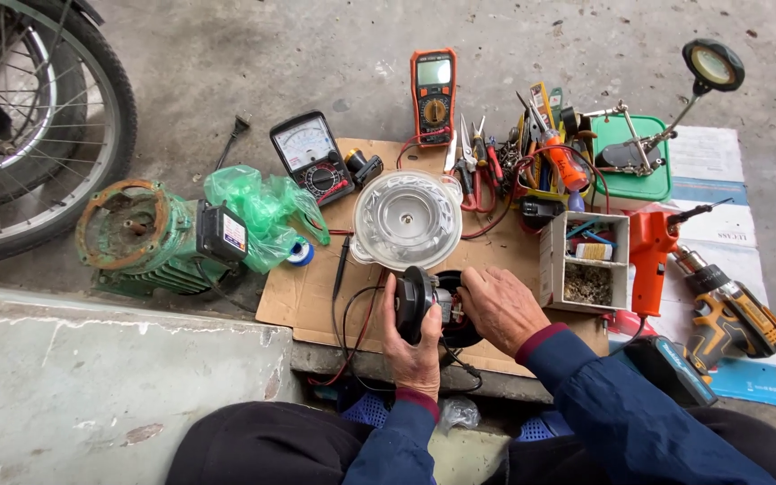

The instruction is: The person disassembles a small electric motor by removing the casing and separating the internal components. They manipulate the wires and internal parts by hand, then use a screwdriver to adjust the assembly before reassembling the motor casing.

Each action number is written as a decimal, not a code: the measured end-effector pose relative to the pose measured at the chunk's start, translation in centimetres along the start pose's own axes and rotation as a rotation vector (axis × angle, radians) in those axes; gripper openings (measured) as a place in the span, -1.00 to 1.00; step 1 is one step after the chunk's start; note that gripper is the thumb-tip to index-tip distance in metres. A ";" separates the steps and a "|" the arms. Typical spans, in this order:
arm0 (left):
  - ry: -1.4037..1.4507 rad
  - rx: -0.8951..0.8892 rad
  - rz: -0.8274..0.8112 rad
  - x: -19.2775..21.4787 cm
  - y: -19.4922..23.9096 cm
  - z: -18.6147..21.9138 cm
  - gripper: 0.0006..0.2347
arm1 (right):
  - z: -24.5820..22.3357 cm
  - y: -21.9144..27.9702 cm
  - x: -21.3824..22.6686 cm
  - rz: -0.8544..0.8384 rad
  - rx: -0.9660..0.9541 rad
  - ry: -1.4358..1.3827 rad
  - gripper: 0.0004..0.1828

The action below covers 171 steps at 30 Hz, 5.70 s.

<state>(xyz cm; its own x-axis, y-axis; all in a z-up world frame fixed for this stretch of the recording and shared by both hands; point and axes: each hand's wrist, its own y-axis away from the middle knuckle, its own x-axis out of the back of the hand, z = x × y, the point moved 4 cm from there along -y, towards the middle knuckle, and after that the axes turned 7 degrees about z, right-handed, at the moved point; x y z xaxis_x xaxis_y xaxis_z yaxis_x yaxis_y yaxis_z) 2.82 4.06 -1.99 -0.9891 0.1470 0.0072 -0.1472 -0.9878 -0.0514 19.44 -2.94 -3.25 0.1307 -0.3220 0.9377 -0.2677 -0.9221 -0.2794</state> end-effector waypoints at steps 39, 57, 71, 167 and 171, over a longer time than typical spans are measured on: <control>0.567 0.870 0.295 1.7 3.6 4.1 -0.35 | 2.2 -1.6 -0.1 -0.267 -0.137 -0.171 -0.80; 0.400 0.757 0.328 2.4 0.8 1.6 -0.37 | -1.3 3.1 6.1 0.028 -0.607 -0.081 -0.75; 0.517 0.783 0.369 1.1 0.6 1.2 -0.44 | 7.3 3.0 9.0 0.488 -0.967 -0.479 -0.77; -0.841 -0.311 -0.221 -3.7 1.4 -7.7 0.34 | 27.0 -5.9 11.0 0.380 -0.847 0.027 -0.58; -0.816 -0.619 -0.158 -3.3 1.3 -5.6 0.01 | 28.4 -6.9 8.4 0.261 -0.629 0.093 -0.67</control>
<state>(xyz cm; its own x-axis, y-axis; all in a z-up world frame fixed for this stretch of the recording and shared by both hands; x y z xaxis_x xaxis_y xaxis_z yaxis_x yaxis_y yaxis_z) 5.94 2.58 -7.70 -0.6916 -0.0352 0.7214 -0.4778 -0.7267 -0.4935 49.45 -5.39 0.63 -0.0886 -0.4711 0.8776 -0.7862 -0.5079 -0.3520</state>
